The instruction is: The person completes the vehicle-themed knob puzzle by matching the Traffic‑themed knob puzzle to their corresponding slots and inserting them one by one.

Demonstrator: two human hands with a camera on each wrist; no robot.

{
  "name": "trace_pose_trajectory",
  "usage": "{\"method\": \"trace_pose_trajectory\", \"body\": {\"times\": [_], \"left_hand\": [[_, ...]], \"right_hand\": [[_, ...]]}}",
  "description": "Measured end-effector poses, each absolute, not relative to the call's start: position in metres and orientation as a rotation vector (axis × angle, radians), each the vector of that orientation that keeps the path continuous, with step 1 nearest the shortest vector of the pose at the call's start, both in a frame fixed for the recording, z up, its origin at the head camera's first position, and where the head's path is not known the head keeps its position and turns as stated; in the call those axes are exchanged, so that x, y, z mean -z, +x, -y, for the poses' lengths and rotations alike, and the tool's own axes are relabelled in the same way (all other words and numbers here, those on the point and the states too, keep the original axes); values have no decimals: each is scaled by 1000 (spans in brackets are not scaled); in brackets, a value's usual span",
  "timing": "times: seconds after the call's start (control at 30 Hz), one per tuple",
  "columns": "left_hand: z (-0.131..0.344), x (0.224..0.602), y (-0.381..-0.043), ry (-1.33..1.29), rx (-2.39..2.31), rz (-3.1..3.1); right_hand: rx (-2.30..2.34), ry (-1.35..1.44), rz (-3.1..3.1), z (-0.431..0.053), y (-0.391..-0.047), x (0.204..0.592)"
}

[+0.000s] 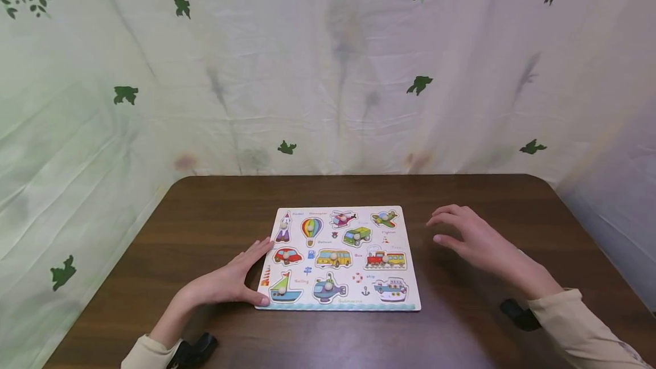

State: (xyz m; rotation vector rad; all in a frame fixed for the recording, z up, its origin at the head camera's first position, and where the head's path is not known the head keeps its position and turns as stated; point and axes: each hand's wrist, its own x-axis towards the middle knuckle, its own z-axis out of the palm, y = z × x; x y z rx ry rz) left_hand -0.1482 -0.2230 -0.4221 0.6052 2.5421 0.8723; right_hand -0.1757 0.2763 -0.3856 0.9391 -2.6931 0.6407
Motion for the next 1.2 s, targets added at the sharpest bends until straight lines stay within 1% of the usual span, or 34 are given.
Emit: {"method": "trace_pose_trajectory", "body": {"times": [0.7,1.07,1.2], "left_hand": [[225,422,-147,611,-887,-2540],[224,423,-147,607,-876,-2546],[224,423,-147,613,-877,-2551]], "right_hand": [[-553,763,2714,-338,-154,389],[-581,594,2793,-359,-144,393],[-522,546,2798,-372,-142,396]]}}
